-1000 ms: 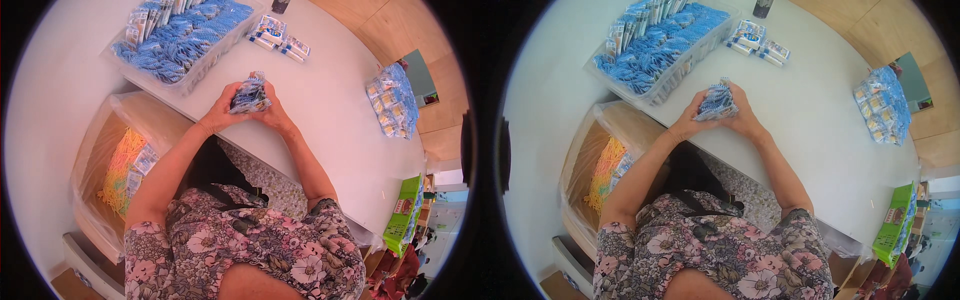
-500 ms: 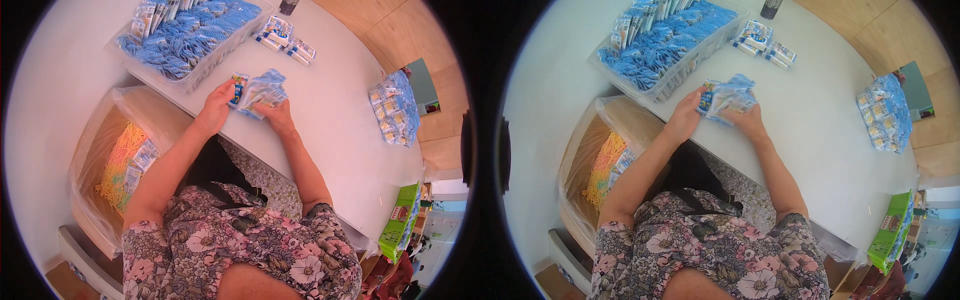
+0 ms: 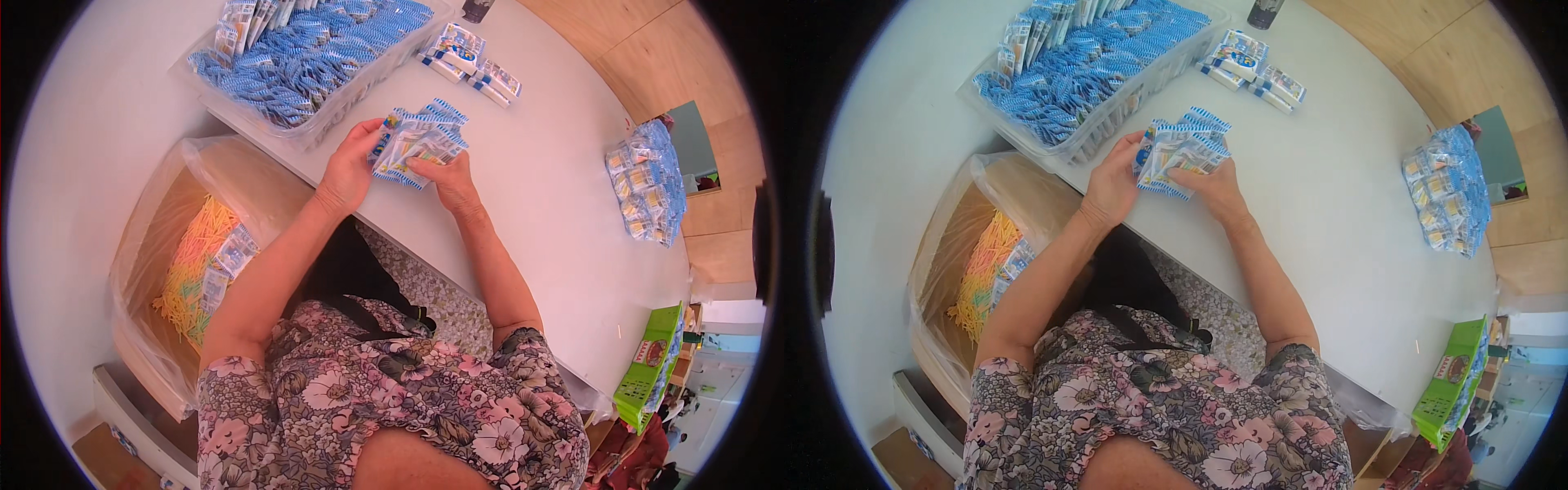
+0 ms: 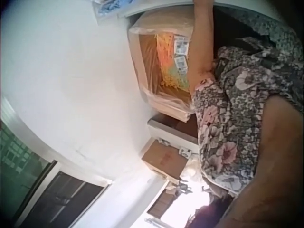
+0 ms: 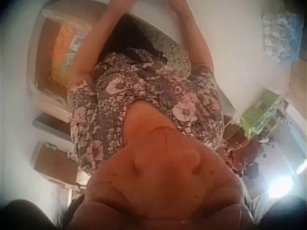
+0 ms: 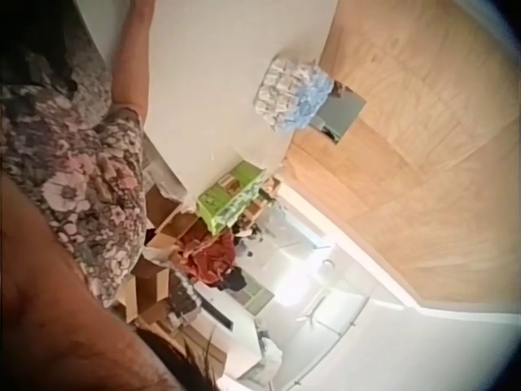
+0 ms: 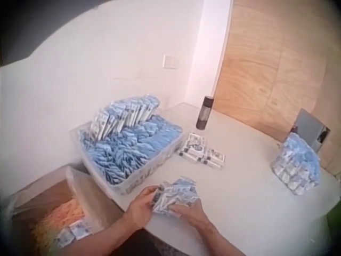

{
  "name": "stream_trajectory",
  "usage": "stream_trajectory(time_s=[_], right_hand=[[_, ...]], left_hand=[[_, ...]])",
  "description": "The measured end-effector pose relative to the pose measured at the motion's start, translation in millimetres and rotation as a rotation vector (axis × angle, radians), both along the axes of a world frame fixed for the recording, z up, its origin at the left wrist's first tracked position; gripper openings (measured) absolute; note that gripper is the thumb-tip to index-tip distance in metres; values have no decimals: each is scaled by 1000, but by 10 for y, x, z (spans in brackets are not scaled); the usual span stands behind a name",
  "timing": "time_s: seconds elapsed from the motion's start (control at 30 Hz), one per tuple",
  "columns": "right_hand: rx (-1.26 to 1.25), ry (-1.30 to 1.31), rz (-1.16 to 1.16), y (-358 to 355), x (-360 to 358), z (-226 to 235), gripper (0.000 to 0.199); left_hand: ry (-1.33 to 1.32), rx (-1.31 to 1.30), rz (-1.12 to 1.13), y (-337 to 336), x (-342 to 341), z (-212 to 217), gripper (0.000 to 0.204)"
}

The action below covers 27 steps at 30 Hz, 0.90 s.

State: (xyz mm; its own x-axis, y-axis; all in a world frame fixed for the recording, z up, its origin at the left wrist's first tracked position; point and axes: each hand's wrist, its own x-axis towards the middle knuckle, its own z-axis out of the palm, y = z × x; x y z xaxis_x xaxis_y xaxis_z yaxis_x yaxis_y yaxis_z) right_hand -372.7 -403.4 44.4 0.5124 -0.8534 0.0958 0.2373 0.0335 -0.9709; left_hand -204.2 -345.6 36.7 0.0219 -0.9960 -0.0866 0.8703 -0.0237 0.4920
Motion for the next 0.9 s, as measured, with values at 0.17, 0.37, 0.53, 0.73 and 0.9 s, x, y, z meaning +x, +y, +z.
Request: stream_trajectory(time_s=[0.17,0.37,0.53,0.73,0.9], right_hand=[[-246,43,19,-27,5,-9,75],[-259,89,201,-137,24,-134,96],[-165,101,175,30,118,-140,89],[-274,363,340,296,-10,379,76],[-489,534,412,394,380,1090,66]], left_hand=[[-1070,-311,74,4,148,-60,58],[-1093,-256,173,-18,84,-283,65],[-1052,-243,220,-5,-112,-299,70],[-1299,-442,312,360,8,2,89],[-1178,-446,332,732,283,608,103]])
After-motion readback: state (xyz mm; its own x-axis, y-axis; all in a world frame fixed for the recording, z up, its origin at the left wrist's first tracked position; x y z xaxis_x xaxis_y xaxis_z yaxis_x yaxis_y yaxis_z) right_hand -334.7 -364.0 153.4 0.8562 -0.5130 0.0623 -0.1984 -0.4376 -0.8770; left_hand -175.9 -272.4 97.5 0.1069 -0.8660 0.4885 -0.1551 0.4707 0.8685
